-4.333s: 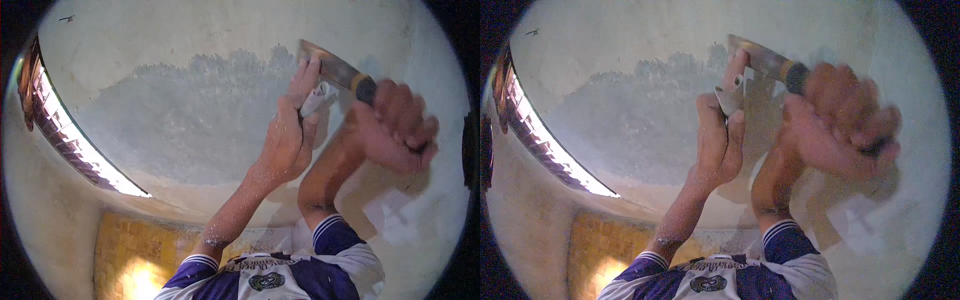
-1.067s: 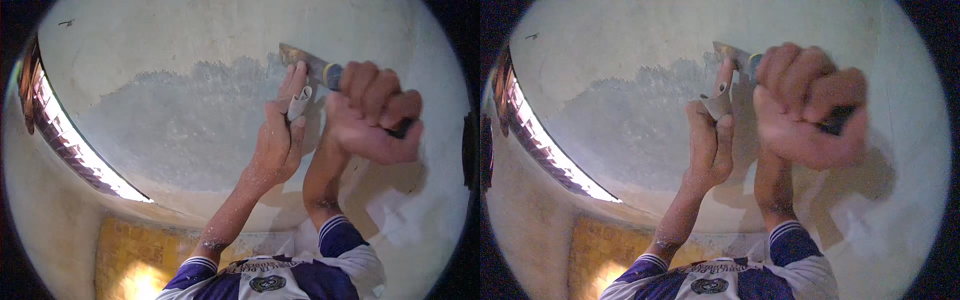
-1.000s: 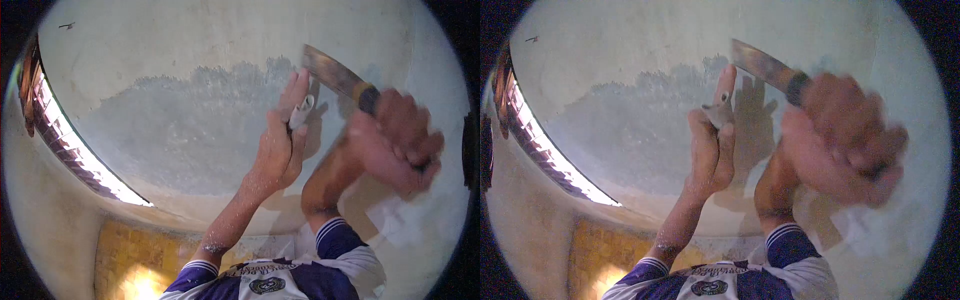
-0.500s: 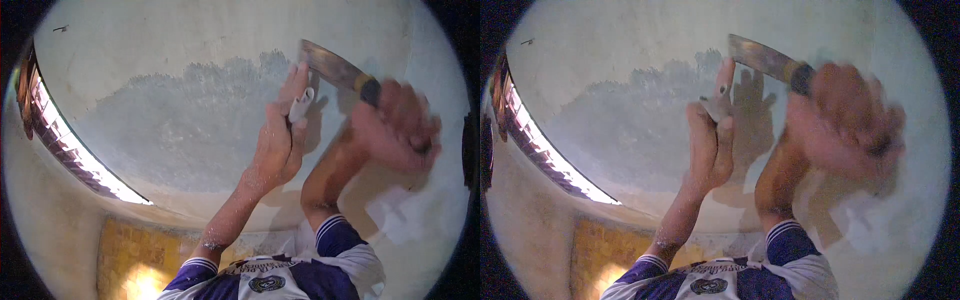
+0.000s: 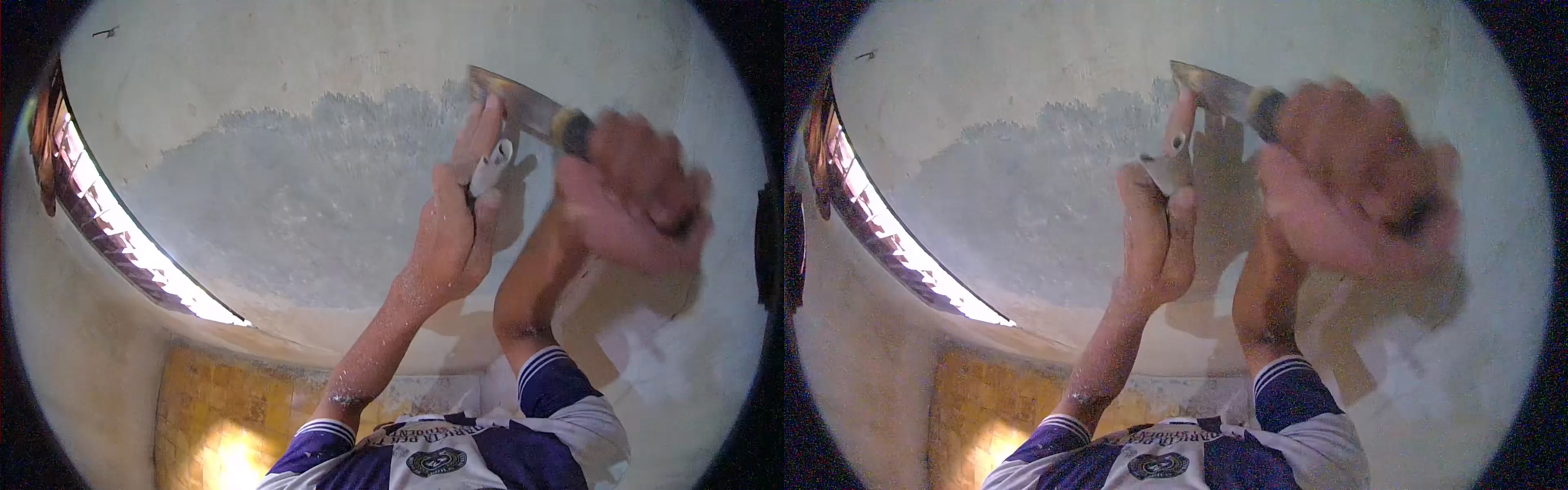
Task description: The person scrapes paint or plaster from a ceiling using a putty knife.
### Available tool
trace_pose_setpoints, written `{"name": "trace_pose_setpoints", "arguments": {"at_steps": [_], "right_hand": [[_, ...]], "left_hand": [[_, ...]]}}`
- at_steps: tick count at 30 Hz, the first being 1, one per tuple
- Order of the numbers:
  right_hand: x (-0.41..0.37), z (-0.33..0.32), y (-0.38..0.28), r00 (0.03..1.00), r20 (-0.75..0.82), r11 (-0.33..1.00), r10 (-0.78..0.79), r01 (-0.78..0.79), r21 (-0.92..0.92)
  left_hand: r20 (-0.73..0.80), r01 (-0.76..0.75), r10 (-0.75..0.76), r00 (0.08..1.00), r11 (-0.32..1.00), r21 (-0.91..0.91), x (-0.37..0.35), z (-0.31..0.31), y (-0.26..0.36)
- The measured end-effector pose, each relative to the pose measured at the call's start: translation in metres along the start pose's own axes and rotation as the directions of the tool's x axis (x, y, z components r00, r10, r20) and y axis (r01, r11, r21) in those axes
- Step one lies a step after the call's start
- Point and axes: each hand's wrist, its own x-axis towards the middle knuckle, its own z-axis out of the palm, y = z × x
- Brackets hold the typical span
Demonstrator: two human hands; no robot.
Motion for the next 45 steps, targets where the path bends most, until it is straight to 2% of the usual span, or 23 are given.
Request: {"name": "trace_pose_setpoints", "arguments": {"at_steps": [1, 3, 5, 6, 8, 9, 10, 12, 14, 17, 20, 23, 25, 29, 30, 32, 34, 35, 38, 40, 42, 44, 45], "right_hand": [[0.0, 0.005, -0.006, 0.999, -0.022, 0.999, -0.042, 0.042, 0.022], [-0.007, -0.032, 0.033, 0.991, 0.039, 0.979, 0.129, -0.134, 0.152], [-0.015, -0.033, 0.034, 0.965, -0.034, 0.962, 0.26, -0.256, 0.098], [-0.017, -0.016, 0.02, 0.948, -0.134, 0.956, 0.289, -0.292, -0.006], [-0.015, -0.01, 0.023, 0.996, -0.093, 1.0, -0.009, 0.009, -0.005], [-0.014, -0.008, 0.025, 0.985, -0.069, 0.987, -0.157, 0.158, 0.006], [-0.027, -0.018, 0.037, 0.954, -0.169, 0.967, -0.246, 0.23, -0.105], [-0.031, -0.016, 0.037, 0.958, -0.183, 0.961, -0.22, 0.18, -0.21], [-0.006, 0.013, 0.027, 1.0, -0.024, 0.98, 0.017, -0.021, -0.198], [-0.003, 0.012, -0.013, 0.993, -0.09, 0.996, -0.081, 0.078, -0.041], [-0.013, -0.015, 0.025, 0.997, 0.073, 0.997, 0.021, -0.016, -0.08], [-0.004, -0.011, 0.015, 0.998, 0.041, 0.999, -0.04, 0.04, 0.005], [-0.001, -0.011, 0.025, 0.999, 0.038, 0.999, -0.036, 0.037, -0.014], [-0.006, -0.005, 0.031, 1.0, -0.009, 0.997, -0.002, 0.001, -0.08], [-0.007, -0.003, 0.019, 1.0, -0.01, 0.999, -0.029, 0.029, -0.031], [-0.002, 0.003, -0.005, 0.995, 0.014, 0.991, -0.099, 0.097, 0.087], [-0.008, -0.011, 0.024, 0.997, 0.055, 0.997, -0.062, 0.064, -0.034], [-0.011, -0.016, 0.033, 0.997, 0.071, 0.994, -0.039, 0.046, -0.099], [-0.009, -0.003, 0.019, 1.0, 0.025, 0.996, 0.014, -0.012, -0.091], [-0.027, -0.049, 0.006, 0.994, -0.09, 0.976, -0.056, 0.073, 0.206], [-0.033, -0.049, 0.015, 0.992, -0.121, 0.969, -0.022, 0.051, 0.242], [-0.018, 0.0, 0.053, 0.996, -0.051, 0.997, 0.076, -0.075, 0.014], [-0.013, 0.002, 0.04, 1.0, -0.011, 1.0, 0.018, -0.018, 0.016]], "left_hand": [[0.003, -0.006, 0.006, 1.0, 1.0, 0.007, 0.002, 0.0, 0.0], [0.012, -0.035, 0.034, 0.999, 0.999, 0.035, 0.007, -0.002, 0.0], [0.01, -0.062, 0.062, 0.998, 0.997, 0.043, 0.004, -0.002, 0.003], [-0.009, -0.076, 0.077, 0.997, 0.996, 0.035, 0.005, -0.003, 0.003], [-0.039, -0.074, 0.075, 0.996, 0.997, 0.023, 0.009, -0.008, -0.002], [-0.042, -0.04, 0.041, 0.998, 0.999, 0.009, 0.007, -0.012, -0.003], [-0.043, -0.004, 0.003, 0.999, 1.0, -0.009, 0.004, -0.014, -0.003], [-0.034, -0.039, 0.036, 0.999, 0.993, -0.112, 0.001, -0.011, -0.007], [-0.022, -0.126, 0.124, 0.992, 0.973, -0.192, 0.003, -0.003, -0.016], [0.006, -0.059, 0.06, 0.998, 0.995, -0.077, 0.001, -0.004, -0.004], [-0.001, 0.013, -0.013, 1.0, 0.997, -0.071, 0.001, -0.002, -0.001], [0.021, 0.028, -0.027, 0.999, 0.999, -0.042, -0.002, -0.004, 0.002], [0.018, 0.001, -0.001, 1.0, 1.0, -0.003, 0.003, -0.006, 0.0], [-0.005, -0.13, 0.132, 0.991, 0.971, -0.201, 0.003, 0.003, -0.013], [-0.009, -0.148, 0.15, 0.989, 0.963, -0.224, 0.005, 0.004, -0.015], [0.011, -0.107, 0.109, 0.994, 0.987, -0.119, 0.008, 0.0, -0.007], [0.028, -0.047, 0.047, 0.999, 0.999, -0.006, 0.006, -0.006, 0.003], [0.026, -0.016, 0.016, 1.0, 1.0, 0.0, 0.005, -0.005, 0.005], [0.0, 0.018, -0.018, 1.0, 0.998, -0.066, 0.007, 0.0, 0.006], [-0.034, -0.037, 0.033, 0.999, 0.993, -0.114, 0.008, 0.003, 0.003], [-0.033, -0.079, 0.078, 0.996, 0.996, -0.029, 0.004, 0.002, -0.004], [0.004, -0.086, 0.086, 0.996, 0.991, 0.106, 0.005, -0.002, -0.012], [0.014, -0.087, 0.086, 0.996, 0.986, 0.143, 0.006, -0.003, -0.013]]}}
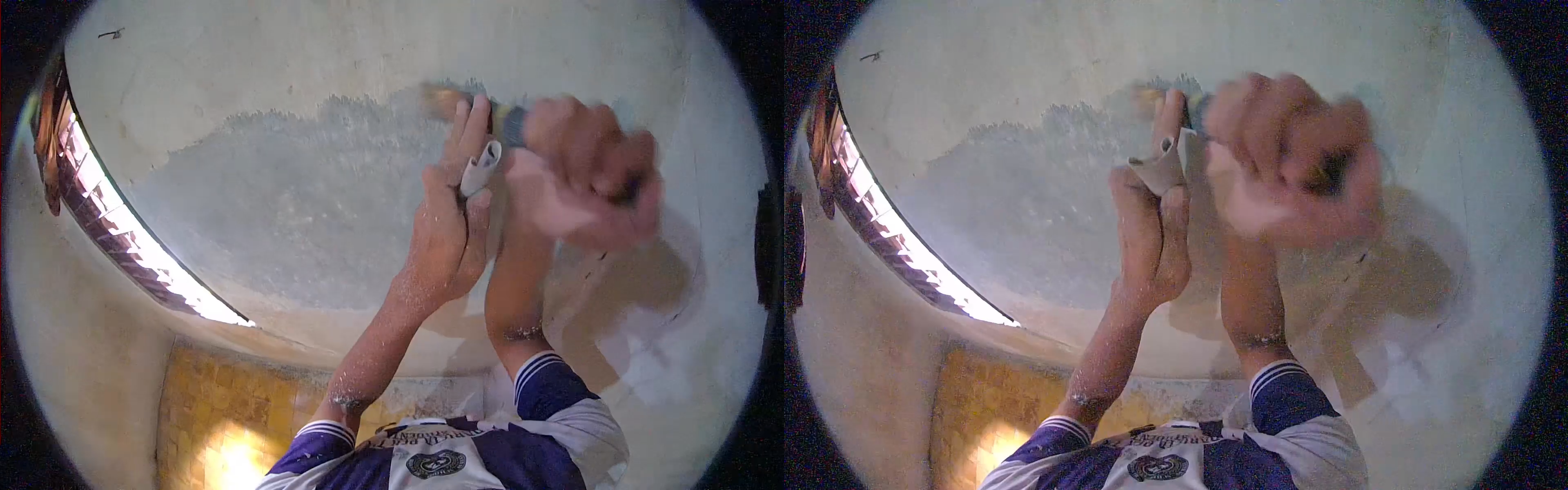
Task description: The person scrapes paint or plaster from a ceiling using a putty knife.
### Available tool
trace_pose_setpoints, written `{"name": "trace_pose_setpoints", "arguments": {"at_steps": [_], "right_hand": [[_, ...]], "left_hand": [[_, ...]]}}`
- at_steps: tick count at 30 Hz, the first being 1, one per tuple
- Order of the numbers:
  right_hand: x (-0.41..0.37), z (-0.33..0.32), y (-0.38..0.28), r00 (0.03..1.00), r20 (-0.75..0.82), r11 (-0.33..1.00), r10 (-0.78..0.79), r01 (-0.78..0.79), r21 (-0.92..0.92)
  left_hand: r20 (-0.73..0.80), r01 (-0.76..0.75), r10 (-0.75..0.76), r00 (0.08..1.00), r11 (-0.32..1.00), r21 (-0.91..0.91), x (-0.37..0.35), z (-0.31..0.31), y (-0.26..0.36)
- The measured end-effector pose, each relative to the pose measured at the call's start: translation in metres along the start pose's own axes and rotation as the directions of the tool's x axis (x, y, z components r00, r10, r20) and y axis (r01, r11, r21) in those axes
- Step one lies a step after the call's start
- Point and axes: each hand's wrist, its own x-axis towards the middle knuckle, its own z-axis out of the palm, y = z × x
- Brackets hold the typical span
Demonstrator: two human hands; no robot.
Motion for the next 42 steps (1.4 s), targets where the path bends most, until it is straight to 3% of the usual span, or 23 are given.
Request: {"name": "trace_pose_setpoints", "arguments": {"at_steps": [2, 4, 6, 8, 9, 10, 11, 13, 15, 17, 19, 22, 26, 29, 38, 41, 42], "right_hand": [[-0.002, 0.003, -0.031, 0.991, 0.08, 0.994, -0.108, 0.107, 0.018], [-0.009, -0.014, -0.006, 0.991, 0.133, 0.997, -0.018, 0.029, -0.076], [-0.016, -0.016, -0.001, 0.991, 0.117, 0.992, 0.066, -0.052, -0.119], [-0.014, -0.003, -0.007, 0.992, 0.067, 0.992, 0.106, -0.1, -0.081], [-0.015, -0.004, -0.009, 0.999, 0.025, 1.0, 0.027, -0.027, -0.013], [-0.017, -0.005, -0.012, 0.998, -0.018, 0.997, -0.052, 0.053, 0.048], [-0.023, -0.007, -0.006, 0.985, -0.166, 0.997, -0.043, 0.053, 0.059], [-0.025, -0.001, -0.003, 0.97, -0.24, 0.999, 0.039, -0.035, 0.019], [-0.011, 0.007, -0.007, 0.993, -0.079, 0.991, 0.093, -0.099, -0.087], [0.003, 0.001, -0.039, 0.994, 0.109, 0.981, 0.008, 0.013, -0.194], [0.008, 0.004, -0.044, 0.981, 0.191, 0.973, -0.025, 0.068, -0.222], [0.007, 0.009, -0.018, 0.989, 0.129, 0.985, 0.068, -0.046, -0.165], [0.003, 0.0, -0.044, 0.992, 0.08, 0.994, -0.101, 0.104, -0.033], [0.008, -0.007, -0.018, 0.99, 0.139, 0.992, 0.006, 0.011, -0.124], [0.023, -0.018, -0.028, 0.988, 0.149, 0.993, 0.027, -0.009, -0.118], [0.014, -0.002, -0.066, 0.985, -0.022, 0.979, -0.172, 0.173, 0.109], [0.015, -0.008, -0.055, 0.988, 0.049, 0.988, -0.147, 0.145, 0.043]], "left_hand": [[0.0, 0.055, -0.056, 0.998, 0.996, -0.064, -0.004, -0.006, 0.006], [0.001, 0.138, -0.139, 0.99, 0.975, -0.177, -0.005, -0.007, 0.008], [0.038, 0.134, -0.128, 0.991, 0.951, -0.28, -0.004, -0.009, 0.008], [0.063, 0.033, -0.014, 0.998, 0.954, -0.299, 0.007, -0.017, 0.0], [0.067, -0.004, 0.025, 0.997, 0.957, -0.288, 0.011, -0.021, -0.004], [0.065, 0.005, 0.011, 0.998, 0.97, -0.242, 0.01, -0.023, -0.005], [0.063, 0.013, 0.0, 0.998, 0.98, -0.199, 0.007, -0.023, -0.005], [0.063, 0.033, -0.026, 0.998, 0.992, -0.124, 0.0, -0.02, -0.001], [0.051, 0.009, -0.005, 0.999, 0.997, -0.071, 0.002, -0.018, -0.002], [0.022, -0.05, 0.052, 0.998, 0.996, -0.075, 0.004, -0.016, -0.007], [0.036, -0.013, 0.016, 0.999, 0.996, -0.091, 0.001, -0.019, -0.002], [0.066, 0.015, -0.007, 0.998, 0.993, -0.117, -0.002, -0.018, 0.003], [0.01, -0.066, 0.067, 0.998, 0.989, -0.133, 0.009, -0.013, 0.006], [0.009, -0.041, 0.043, 0.999, 0.987, -0.154, 0.005, -0.011, 0.011], [0.013, -0.081, 0.087, 0.996, 0.965, -0.251, 0.008, -0.002, 0.012], [0.025, -0.01, 0.014, 1.0, 0.99, -0.139, 0.002, -0.005, 0.021], [0.013, -0.016, 0.018, 1.0, 0.985, -0.17, -0.003, -0.004, 0.019]]}}
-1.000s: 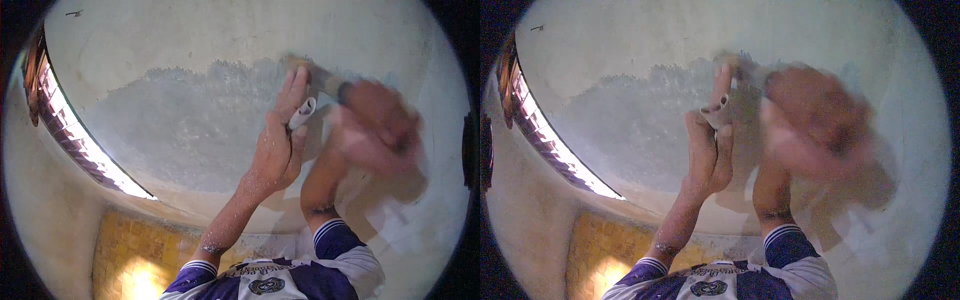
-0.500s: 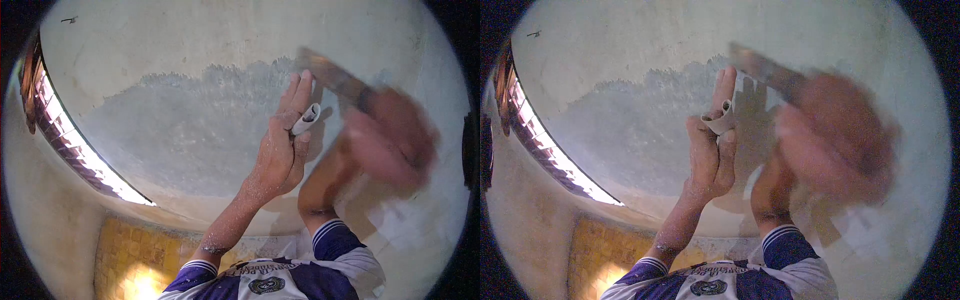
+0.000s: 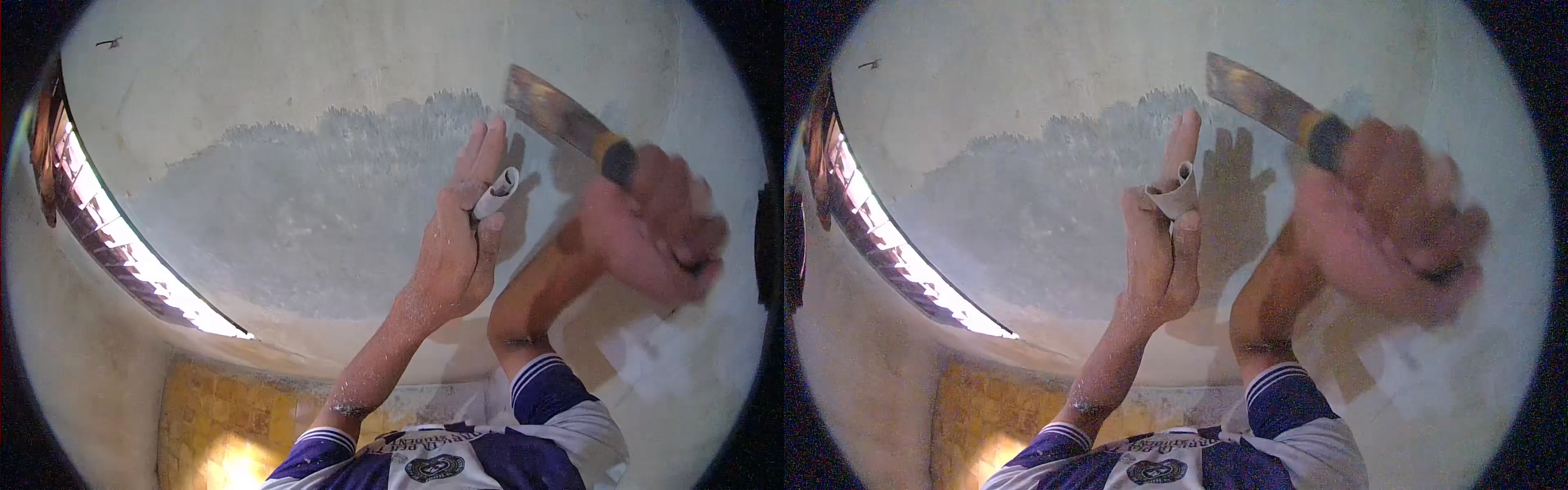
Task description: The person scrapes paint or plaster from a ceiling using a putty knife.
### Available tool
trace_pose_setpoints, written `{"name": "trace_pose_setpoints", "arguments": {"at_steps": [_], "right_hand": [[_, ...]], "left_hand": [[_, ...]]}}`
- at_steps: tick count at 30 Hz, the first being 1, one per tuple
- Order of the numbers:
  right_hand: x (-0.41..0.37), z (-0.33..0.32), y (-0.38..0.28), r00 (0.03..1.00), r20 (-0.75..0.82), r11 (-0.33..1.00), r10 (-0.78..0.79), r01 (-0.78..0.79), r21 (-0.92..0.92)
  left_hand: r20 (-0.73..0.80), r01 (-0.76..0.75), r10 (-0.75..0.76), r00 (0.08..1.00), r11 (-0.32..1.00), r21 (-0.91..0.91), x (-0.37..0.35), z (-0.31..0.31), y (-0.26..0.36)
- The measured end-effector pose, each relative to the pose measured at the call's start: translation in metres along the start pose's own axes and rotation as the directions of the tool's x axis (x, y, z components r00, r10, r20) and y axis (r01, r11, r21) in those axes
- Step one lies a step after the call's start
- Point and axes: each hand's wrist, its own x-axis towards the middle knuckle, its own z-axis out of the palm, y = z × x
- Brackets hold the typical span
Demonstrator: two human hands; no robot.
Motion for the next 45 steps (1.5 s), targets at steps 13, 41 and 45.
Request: {"name": "trace_pose_setpoints", "arguments": {"at_steps": [13, 41, 45], "right_hand": [[-0.014, -0.011, 0.027, 0.977, -0.191, 0.996, 0.094, -0.09, 0.029], [-0.133, 0.076, -0.05, 0.59, -0.663, -0.052, 0.461, -0.728, -0.684], [-0.148, 0.074, -0.043, 0.516, -0.703, 0.002, 0.489, -0.807, -0.591]], "left_hand": [[0.068, 0.008, -0.004, 0.998, 0.999, -0.053, 0.001, -0.004, 0.003], [0.126, 0.135, -0.124, 0.984, 0.987, -0.086, -0.043, 0.009, -0.021], [-0.014, 0.101, -0.111, 0.994, 0.949, -0.297, -0.059, 0.029, -0.038]]}}
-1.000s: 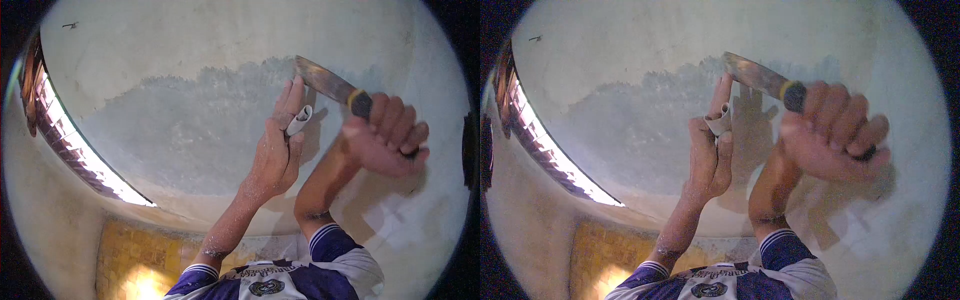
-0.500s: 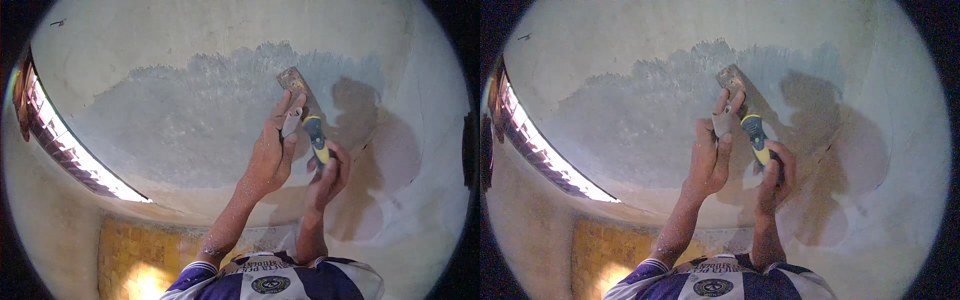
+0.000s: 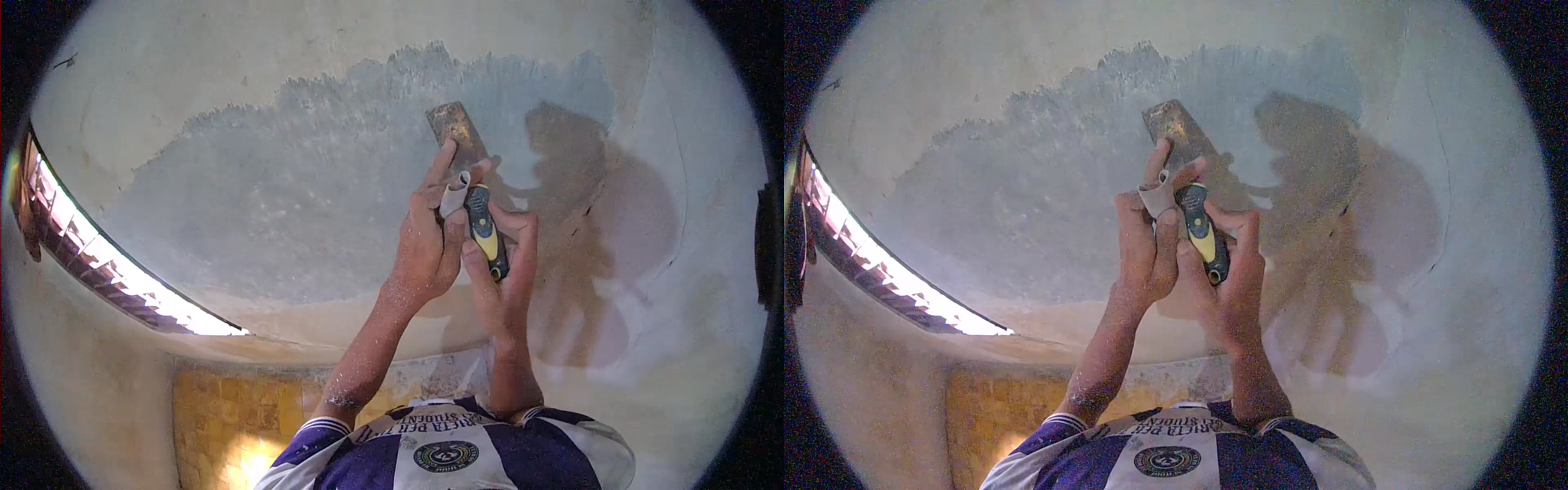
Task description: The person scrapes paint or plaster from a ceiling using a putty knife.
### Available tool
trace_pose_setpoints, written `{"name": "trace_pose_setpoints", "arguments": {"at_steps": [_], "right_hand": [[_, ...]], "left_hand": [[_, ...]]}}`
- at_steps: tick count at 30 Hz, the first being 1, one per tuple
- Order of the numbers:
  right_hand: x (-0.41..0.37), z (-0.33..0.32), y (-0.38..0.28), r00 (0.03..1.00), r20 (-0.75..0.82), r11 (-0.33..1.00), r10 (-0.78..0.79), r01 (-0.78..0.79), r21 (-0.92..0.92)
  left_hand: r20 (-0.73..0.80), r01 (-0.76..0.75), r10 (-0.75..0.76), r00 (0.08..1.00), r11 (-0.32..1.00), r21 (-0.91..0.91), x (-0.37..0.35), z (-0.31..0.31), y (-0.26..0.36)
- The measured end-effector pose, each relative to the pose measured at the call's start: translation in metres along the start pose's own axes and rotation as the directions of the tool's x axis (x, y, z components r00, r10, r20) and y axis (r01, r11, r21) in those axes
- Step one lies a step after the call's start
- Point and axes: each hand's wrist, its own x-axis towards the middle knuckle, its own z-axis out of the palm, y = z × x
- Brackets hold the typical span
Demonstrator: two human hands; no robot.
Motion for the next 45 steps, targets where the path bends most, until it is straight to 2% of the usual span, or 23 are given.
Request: {"name": "trace_pose_setpoints", "arguments": {"at_steps": [2, 4, 5, 7, 8, 10, 12, 13, 15, 16, 17, 19, 20, 22, 25, 28, 32, 34, 37, 40, 41, 43, 45], "right_hand": [[0.005, 0.008, 0.02, 0.981, -0.057, 0.982, -0.187, 0.188, 0.018], [0.017, 0.023, 0.004, 0.991, -0.066, 0.979, -0.114, 0.124, 0.164], [0.022, 0.028, -0.004, 0.994, -0.068, 0.966, -0.083, 0.097, 0.24], [0.01, 0.024, -0.01, 0.996, -0.003, 0.95, 0.089, -0.083, 0.3], [0.004, 0.022, -0.011, 0.993, 0.033, 0.94, 0.112, -0.116, 0.321], [0.013, 0.028, -0.006, 0.997, 0.014, 0.935, 0.07, -0.071, 0.347], [0.021, 0.038, -0.001, 0.998, -0.051, 0.942, 0.024, -0.005, 0.335], [0.02, 0.039, -0.002, 0.998, -0.066, 0.944, 0.019, 0.004, 0.329], [0.025, 0.038, -0.025, 0.999, -0.037, 0.942, 0.033, -0.018, 0.336], [0.018, 0.031, -0.033, 0.977, 0.051, 0.913, 0.205, -0.21, 0.35], [0.018, 0.033, -0.029, 0.99, 0.02, 0.938, 0.136, -0.135, 0.319], [0.021, 0.038, -0.019, 0.999, -0.033, 0.964, 0.036, -0.026, 0.264], [0.022, 0.04, -0.018, 0.999, -0.05, 0.971, 0.013, 0.0, 0.239], [0.028, 0.043, -0.028, 0.997, -0.055, 0.975, 0.047, -0.033, 0.221], [0.021, 0.043, -0.026, 0.995, -0.039, 0.965, 0.097, -0.084, 0.248], [0.023, 0.049, -0.025, 0.995, -0.059, 0.954, 0.084, -0.063, 0.292], [0.02, 0.052, -0.035, 0.992, -0.067, 0.948, 0.104, -0.078, 0.309], [0.01, 0.049, -0.03, 0.987, -0.053, 0.94, 0.15, -0.126, 0.318], [0.026, 0.057, -0.031, 0.99, -0.078, 0.936, 0.115, -0.082, 0.342], [0.024, 0.062, -0.031, 0.986, -0.121, 0.942, 0.113, -0.068, 0.328], [0.021, 0.061, -0.03, 0.984, -0.126, 0.942, 0.123, -0.076, 0.326], [0.017, 0.055, -0.023, 0.985, -0.089, 0.933, 0.146, -0.107, 0.343], [0.034, 0.062, -0.023, 0.991, -0.112, 0.939, 0.078, -0.035, 0.342]], "left_hand": [[-0.028, 0.005, -0.007, 1.0, 0.997, -0.074, 0.011, 0.001, 0.0], [0.064, 0.115, -0.111, 0.992, 0.991, -0.062, 0.033, -0.019, 0.021], [0.07, 0.058, -0.057, 0.996, 0.998, -0.022, 0.032, -0.023, 0.016], [0.078, -0.069, 0.064, 0.995, 0.995, 0.069, 0.029, -0.031, 0.001], [0.079, -0.032, 0.032, 0.996, 0.999, -0.004, 0.028, -0.031, 0.001], [0.067, 0.039, -0.03, 0.997, 0.99, -0.139, 0.03, -0.029, -0.002], [0.04, 0.041, -0.034, 0.999, 0.977, -0.211, 0.03, -0.028, -0.001], [0.027, -0.013, 0.019, 0.999, 0.977, -0.215, 0.04, -0.031, -0.001], [-0.003, -0.106, 0.107, 0.994, 0.985, -0.135, 0.043, -0.035, -0.008], [-0.018, -0.128, 0.127, 0.992, 0.99, -0.055, 0.032, -0.035, -0.013], [-0.022, -0.131, 0.131, 0.991, 0.991, -0.017, 0.032, -0.036, -0.016], [-0.03, -0.136, 0.137, 0.99, 0.989, 0.061, 0.038, -0.038, -0.015], [-0.111, -0.101, 0.097, 0.989, 0.994, -0.033, 0.044, -0.032, -0.013], [-0.161, -0.094, 0.084, 0.983, 0.994, -0.058, 0.041, -0.032, -0.013], [-0.109, -0.131, 0.143, 0.984, 0.985, 0.109, 0.031, -0.04, -0.018], [-0.115, -0.067, 0.082, 0.99, 0.989, 0.129, 0.035, -0.038, -0.003], [-0.236, -0.067, 0.051, 0.97, 0.996, -0.06, 0.037, -0.029, 0.0], [-0.232, -0.021, -0.01, 0.973, 0.991, -0.134, 0.033, -0.028, 0.002], [-0.168, 0.041, -0.061, 0.984, 0.992, -0.119, 0.039, -0.035, 0.005], [-0.185, -0.068, 0.058, 0.981, 0.996, -0.051, 0.045, -0.035, -0.003], [-0.142, -0.097, 0.093, 0.985, 0.995, -0.021, 0.032, -0.037, -0.007], [-0.139, -0.119, 0.123, 0.983, 0.992, 0.037, 0.038, -0.038, -0.013], [-0.182, -0.063, 0.075, 0.98, 0.995, 0.071, 0.049, -0.04, -0.011]]}}
